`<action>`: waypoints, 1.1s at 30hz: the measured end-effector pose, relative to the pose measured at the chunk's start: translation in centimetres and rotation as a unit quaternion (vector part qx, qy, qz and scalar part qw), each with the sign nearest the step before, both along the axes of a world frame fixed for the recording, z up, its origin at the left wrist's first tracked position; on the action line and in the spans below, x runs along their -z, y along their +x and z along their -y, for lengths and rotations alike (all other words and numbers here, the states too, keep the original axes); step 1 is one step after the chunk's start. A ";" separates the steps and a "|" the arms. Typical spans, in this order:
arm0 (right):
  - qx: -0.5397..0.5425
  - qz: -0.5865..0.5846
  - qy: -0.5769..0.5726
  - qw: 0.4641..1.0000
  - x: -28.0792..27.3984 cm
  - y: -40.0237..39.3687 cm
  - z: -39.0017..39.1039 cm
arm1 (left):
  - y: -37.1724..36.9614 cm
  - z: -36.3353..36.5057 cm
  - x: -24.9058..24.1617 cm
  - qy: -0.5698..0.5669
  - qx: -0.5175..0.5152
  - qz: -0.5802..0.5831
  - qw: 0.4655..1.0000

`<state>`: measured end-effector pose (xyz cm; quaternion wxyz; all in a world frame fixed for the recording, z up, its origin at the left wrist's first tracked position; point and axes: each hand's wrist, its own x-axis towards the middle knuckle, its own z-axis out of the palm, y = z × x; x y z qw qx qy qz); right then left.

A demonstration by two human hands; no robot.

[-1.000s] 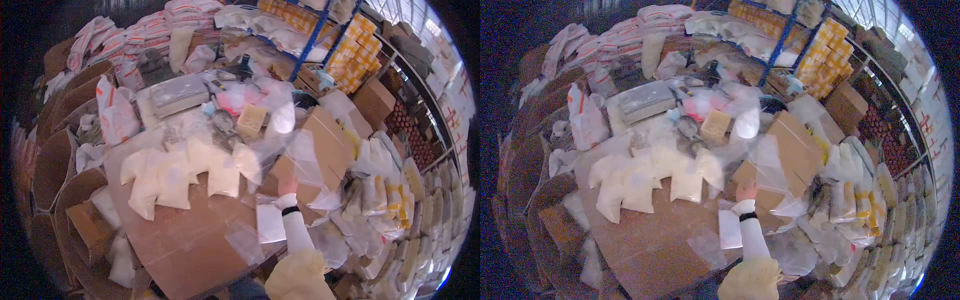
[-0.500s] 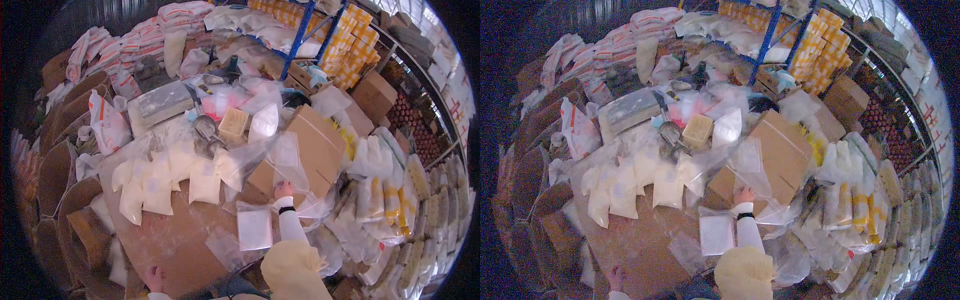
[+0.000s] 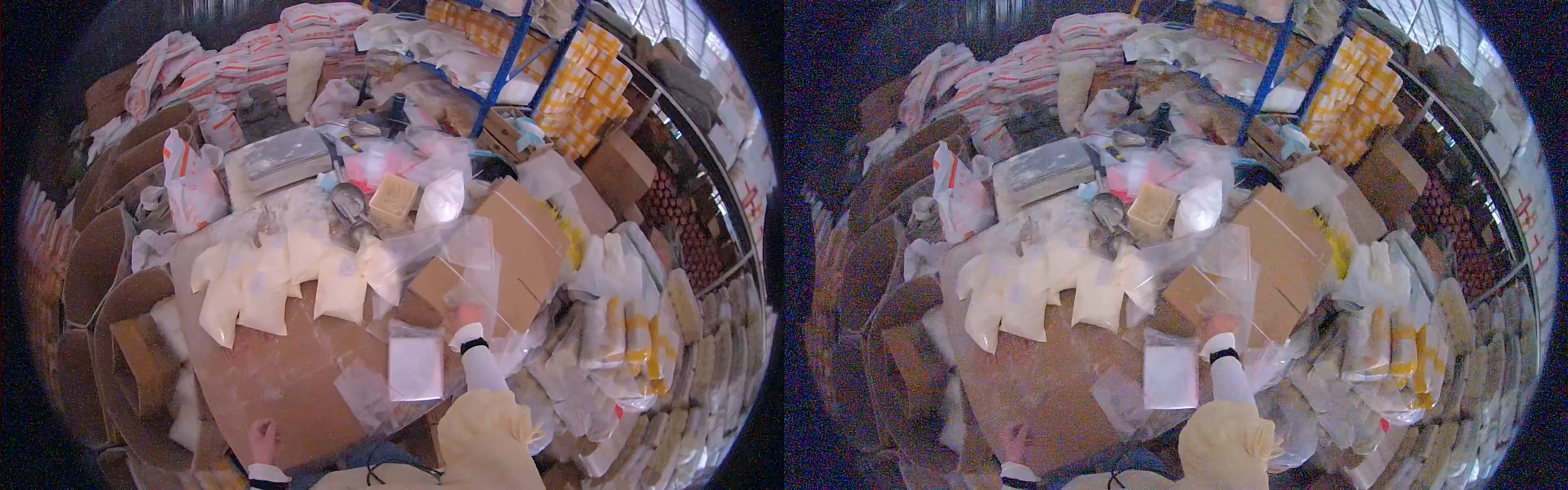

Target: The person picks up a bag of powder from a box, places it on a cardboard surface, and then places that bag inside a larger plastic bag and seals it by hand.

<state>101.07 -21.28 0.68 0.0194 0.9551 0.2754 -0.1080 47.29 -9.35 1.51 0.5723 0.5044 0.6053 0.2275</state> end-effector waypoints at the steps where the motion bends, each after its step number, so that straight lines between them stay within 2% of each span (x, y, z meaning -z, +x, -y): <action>1: -0.028 0.088 0.032 0.995 0.7 -1.6 0.2 | -0.5 0.1 1.3 0.006 0.008 0.004 1.000; 2: -0.056 0.175 0.064 0.981 0.9 -2.8 0.1 | -0.5 0.3 1.3 0.011 0.015 0.009 1.000; 5: -0.034 0.072 0.082 0.993 0.1 -4.1 -0.6 | 1.0 0.7 -1.1 -0.024 0.049 0.000 0.999; 8: -0.062 0.109 0.077 0.989 6.1 -1.7 0.1 | 0.4 0.9 1.4 -0.019 0.047 0.030 0.998; 11: -0.007 -0.003 0.077 0.997 4.6 -2.9 -0.8 | 1.0 1.8 -0.8 -0.026 0.043 0.036 0.998; 12: -0.023 -0.013 0.183 0.983 3.4 -4.5 -1.3 | 1.3 1.9 -1.4 -0.029 0.075 0.028 0.996; 13: -0.040 -0.020 0.288 0.957 2.6 -6.3 -2.2 | 1.7 1.9 -2.0 -0.032 0.105 0.023 0.994; 14: -0.066 -0.087 0.343 0.933 4.6 -7.7 -2.7 | 2.4 2.0 -2.5 -0.035 0.133 0.018 0.990; 15: -0.015 -0.180 0.401 0.898 -0.7 -12.4 -4.1 | 3.4 2.1 -2.8 0.002 0.146 0.028 0.989; 16: -0.077 -0.258 0.395 0.878 3.1 -14.0 -5.1 | 4.5 2.0 -3.0 0.039 0.159 0.039 0.986; 17: -0.095 -0.362 0.435 0.819 -1.4 -18.2 -5.1 | 5.7 2.0 -3.6 0.076 0.170 0.048 0.981; 19: -0.026 -0.566 0.409 0.715 -2.3 -23.8 -5.4 | 9.0 1.9 -7.7 0.043 0.154 0.077 0.984; 21: 0.068 -0.667 0.445 0.594 -5.5 -27.2 -4.7 | 12.1 2.3 -12.1 0.045 0.148 0.162 0.975; 22: 0.110 -0.714 0.449 0.526 -7.0 -28.7 -4.9 | 12.9 2.5 -13.4 0.091 0.153 0.133 0.975; 25: 0.096 -0.741 0.467 0.474 -10.5 -29.6 -4.9 | 12.6 2.8 -15.3 0.240 0.166 0.033 0.956; 27: 0.093 -0.752 0.442 0.480 -11.0 -29.3 -4.7 | 11.7 2.5 -15.3 0.351 0.198 -0.030 0.915; 28: 0.094 -0.755 0.432 0.484 -11.2 -29.2 -4.7 | 11.3 2.6 -15.1 0.313 0.205 -0.032 0.927; 30: 0.060 -0.718 0.416 0.556 -12.2 -29.7 -5.0 | 10.5 2.8 -14.8 0.234 0.221 -0.030 0.946; 31: 0.043 -0.695 0.409 0.590 -12.8 -29.9 -5.1 | 10.4 3.0 -15.3 0.241 0.216 -0.037 0.945; 33: 0.027 -0.710 0.417 0.567 -13.9 -30.5 -5.2 | 10.0 3.1 -16.4 0.255 0.209 -0.049 0.943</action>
